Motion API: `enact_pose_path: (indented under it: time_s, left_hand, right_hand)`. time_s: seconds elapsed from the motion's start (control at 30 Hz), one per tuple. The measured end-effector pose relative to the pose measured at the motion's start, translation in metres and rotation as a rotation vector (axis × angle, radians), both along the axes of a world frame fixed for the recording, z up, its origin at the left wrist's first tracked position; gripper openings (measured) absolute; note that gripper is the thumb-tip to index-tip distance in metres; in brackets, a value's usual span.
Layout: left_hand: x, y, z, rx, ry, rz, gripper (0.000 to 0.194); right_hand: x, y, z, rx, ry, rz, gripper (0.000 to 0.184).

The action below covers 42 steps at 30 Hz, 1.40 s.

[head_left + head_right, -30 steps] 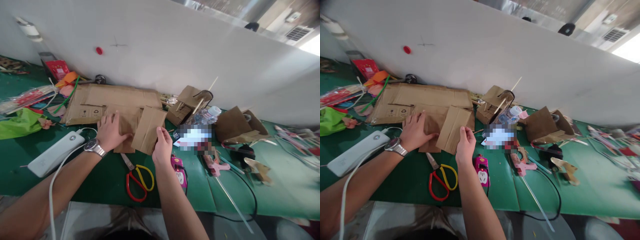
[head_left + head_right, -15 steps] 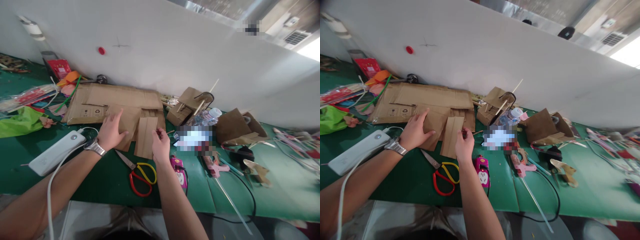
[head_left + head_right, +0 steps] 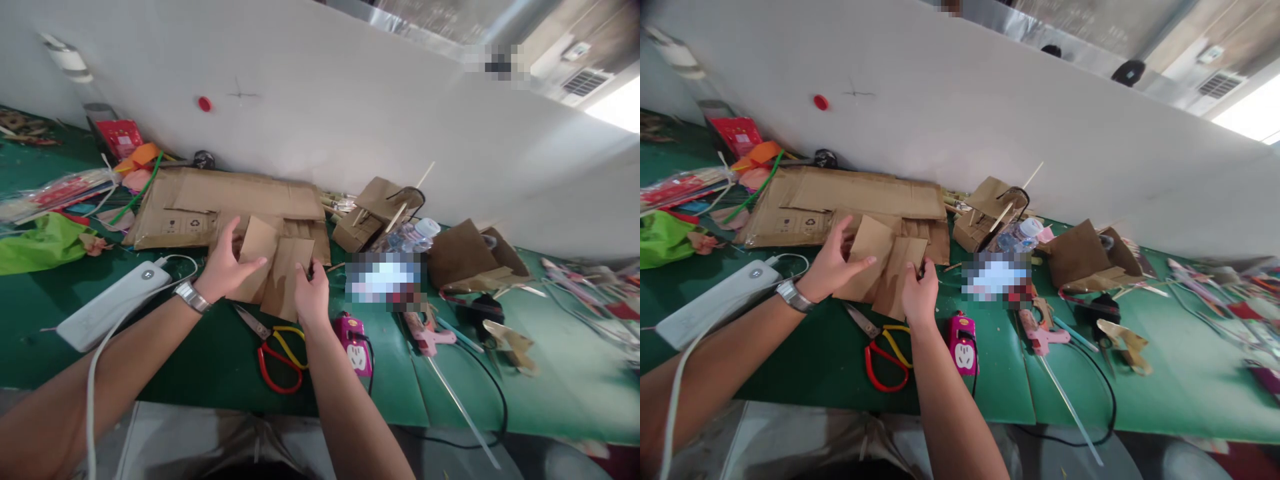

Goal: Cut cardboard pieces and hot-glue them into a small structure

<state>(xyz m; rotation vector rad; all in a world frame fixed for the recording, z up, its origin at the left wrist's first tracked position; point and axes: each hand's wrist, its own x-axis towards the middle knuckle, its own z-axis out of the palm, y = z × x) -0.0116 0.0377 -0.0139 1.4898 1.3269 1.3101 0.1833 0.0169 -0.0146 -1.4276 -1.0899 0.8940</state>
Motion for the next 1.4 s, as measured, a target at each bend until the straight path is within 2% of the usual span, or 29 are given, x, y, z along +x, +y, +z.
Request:
enact_pose_path:
  time_s: [0.07, 0.13, 0.17, 0.23, 0.33, 0.4, 0.47, 0.6, 0.7, 0.8, 0.93, 1.03, 1.23, 1.4]
  left_hand:
    - [0.001, 0.001, 0.002, -0.186, -0.204, -0.074, 0.079]
    - [0.002, 0.000, 0.003, -0.360, -0.294, -0.189, 0.050]
    - [0.002, -0.001, 0.002, -0.411, -0.322, -0.235, 0.039]
    - [0.004, -0.004, 0.000, -0.429, -0.371, -0.265, 0.030]
    - [0.008, -0.009, -0.002, -0.357, -0.404, -0.257, 0.031]
    - [0.009, -0.011, -0.001, -0.310, -0.396, -0.307, 0.032]
    - [0.009, -0.013, 0.002, -0.227, -0.344, -0.366, 0.032]
    - [0.004, -0.015, 0.003, -0.048, -0.173, -0.446, 0.038]
    - [0.003, -0.016, -0.002, -0.009, -0.089, -0.481, 0.050]
    - [0.005, -0.016, -0.006, 0.053, -0.016, -0.455, 0.070]
    - [0.006, -0.016, -0.006, 0.113, 0.069, -0.467, 0.085]
    - [0.004, -0.016, -0.004, 0.091, 0.122, -0.483, 0.080]
    - [-0.001, -0.017, -0.002, -0.056, 0.139, -0.568, 0.060]
    - [-0.002, -0.017, 0.002, -0.060, 0.131, -0.613, 0.050]
  right_hand:
    - [-0.001, -0.001, 0.002, 0.028, 0.005, 0.005, 0.022]
    - [-0.002, -0.002, 0.005, 0.058, 0.015, 0.007, 0.023]
    - [-0.002, -0.003, 0.008, 0.073, 0.019, 0.006, 0.024]
    - [-0.001, -0.004, 0.013, 0.108, 0.024, 0.011, 0.024]
    - [0.001, -0.006, 0.022, 0.170, 0.033, 0.001, 0.026]
    - [0.003, -0.007, 0.027, 0.212, 0.045, -0.028, 0.027]
    - [0.004, -0.009, 0.029, 0.240, 0.059, -0.043, 0.026]
    - [0.001, -0.013, 0.030, 0.252, 0.073, 0.027, 0.024]
    - [0.000, -0.015, 0.030, 0.270, 0.073, 0.059, 0.021]
    - [-0.001, -0.015, 0.030, 0.277, 0.074, 0.085, 0.017]
    - [-0.002, -0.013, 0.025, 0.310, 0.065, 0.096, 0.015]
    - [-0.002, -0.012, 0.022, 0.352, 0.063, 0.105, 0.015]
    - [-0.002, -0.014, 0.020, 0.375, 0.074, 0.107, 0.017]
    - [-0.002, -0.015, 0.020, 0.382, 0.039, 0.085, 0.017]
